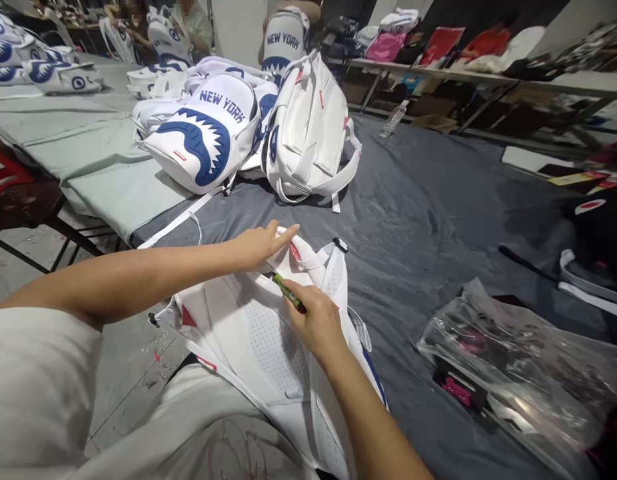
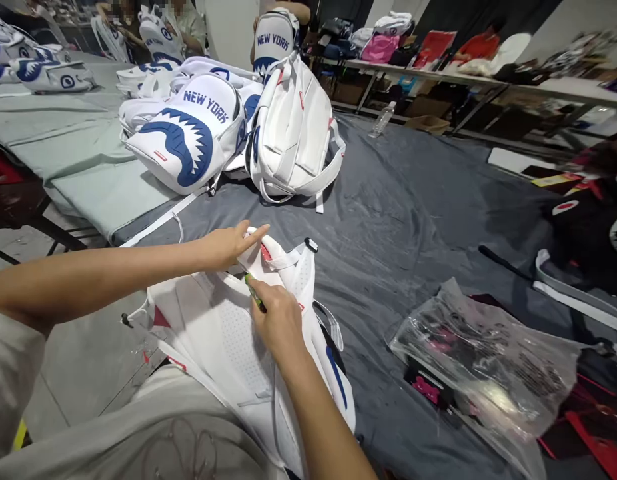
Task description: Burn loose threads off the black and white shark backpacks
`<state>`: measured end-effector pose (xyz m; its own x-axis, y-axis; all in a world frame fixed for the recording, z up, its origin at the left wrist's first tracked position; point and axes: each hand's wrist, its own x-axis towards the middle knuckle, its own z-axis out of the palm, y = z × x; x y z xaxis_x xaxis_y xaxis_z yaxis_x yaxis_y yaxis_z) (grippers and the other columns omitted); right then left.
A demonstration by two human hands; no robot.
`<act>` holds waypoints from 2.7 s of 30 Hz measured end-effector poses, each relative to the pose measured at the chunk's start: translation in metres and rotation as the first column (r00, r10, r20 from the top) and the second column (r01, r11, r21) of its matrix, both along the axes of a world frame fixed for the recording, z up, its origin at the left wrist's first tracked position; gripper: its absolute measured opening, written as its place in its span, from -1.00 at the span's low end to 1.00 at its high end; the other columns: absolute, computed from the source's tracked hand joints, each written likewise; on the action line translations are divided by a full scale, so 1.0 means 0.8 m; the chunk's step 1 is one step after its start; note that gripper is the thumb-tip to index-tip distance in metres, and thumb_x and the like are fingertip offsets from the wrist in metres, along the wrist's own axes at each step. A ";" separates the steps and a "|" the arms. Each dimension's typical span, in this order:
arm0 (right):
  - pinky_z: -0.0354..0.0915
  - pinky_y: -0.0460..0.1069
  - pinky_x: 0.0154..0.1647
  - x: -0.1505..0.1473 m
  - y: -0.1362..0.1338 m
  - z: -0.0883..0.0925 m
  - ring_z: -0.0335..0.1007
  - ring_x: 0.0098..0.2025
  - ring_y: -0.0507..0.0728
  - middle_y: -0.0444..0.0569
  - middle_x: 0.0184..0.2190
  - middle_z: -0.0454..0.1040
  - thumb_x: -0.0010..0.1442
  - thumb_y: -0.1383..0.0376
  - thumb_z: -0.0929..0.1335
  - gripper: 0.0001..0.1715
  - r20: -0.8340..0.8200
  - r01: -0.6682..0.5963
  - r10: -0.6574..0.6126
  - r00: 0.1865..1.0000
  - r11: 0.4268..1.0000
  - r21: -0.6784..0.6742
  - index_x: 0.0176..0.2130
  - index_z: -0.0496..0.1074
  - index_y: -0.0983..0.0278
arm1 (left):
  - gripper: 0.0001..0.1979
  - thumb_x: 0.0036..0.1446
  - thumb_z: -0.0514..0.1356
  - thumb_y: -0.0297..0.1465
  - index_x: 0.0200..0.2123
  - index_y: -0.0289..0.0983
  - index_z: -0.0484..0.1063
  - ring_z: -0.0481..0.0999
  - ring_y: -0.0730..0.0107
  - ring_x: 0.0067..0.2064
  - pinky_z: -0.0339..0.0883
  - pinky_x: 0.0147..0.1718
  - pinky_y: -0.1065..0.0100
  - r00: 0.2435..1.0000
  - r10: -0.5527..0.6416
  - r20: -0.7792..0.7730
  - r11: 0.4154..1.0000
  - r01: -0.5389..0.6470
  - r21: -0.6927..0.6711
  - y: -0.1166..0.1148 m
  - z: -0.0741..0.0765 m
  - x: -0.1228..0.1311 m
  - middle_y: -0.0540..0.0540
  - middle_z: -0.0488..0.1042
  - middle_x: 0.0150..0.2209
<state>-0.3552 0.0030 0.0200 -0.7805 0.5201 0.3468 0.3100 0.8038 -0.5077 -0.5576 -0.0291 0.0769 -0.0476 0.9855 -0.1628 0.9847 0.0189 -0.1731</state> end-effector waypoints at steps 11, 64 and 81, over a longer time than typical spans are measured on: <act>0.21 0.29 0.17 -0.052 0.023 0.017 0.21 0.28 0.33 0.19 0.26 0.29 0.24 0.36 0.35 -0.38 -0.057 0.166 -0.157 0.986 0.948 0.272 0.26 0.24 0.26 | 0.03 0.08 0.19 -0.49 0.41 -0.12 -0.49 0.45 0.00 0.14 0.39 -0.11 0.22 0.972 0.111 0.206 0.983 -0.139 0.123 -0.011 -0.013 -0.011 -0.36 -0.13 0.41; 0.17 0.26 0.15 -0.114 0.053 -0.008 0.12 0.25 0.44 0.41 0.37 -0.04 0.07 0.37 0.48 -0.12 0.093 0.220 -0.249 0.964 0.943 0.250 0.29 0.13 0.39 | -0.32 0.30 0.07 -0.21 0.40 -0.16 -0.10 -0.07 0.10 0.43 0.03 0.32 0.00 0.863 -0.027 0.505 0.964 -0.111 0.242 -0.043 -0.031 -0.058 -0.24 -0.12 0.44; 0.16 0.31 0.15 -0.143 0.057 -0.006 0.07 0.29 0.46 0.38 0.40 -0.16 0.13 0.36 0.43 -0.18 0.148 0.048 -0.109 0.983 0.929 0.368 0.28 0.13 0.55 | -0.74 0.32 0.07 -0.28 -0.02 -0.26 0.39 -0.03 0.12 0.42 0.07 0.32 0.02 0.817 -0.234 0.527 0.926 0.023 0.376 -0.062 -0.066 -0.079 -0.31 -0.02 0.38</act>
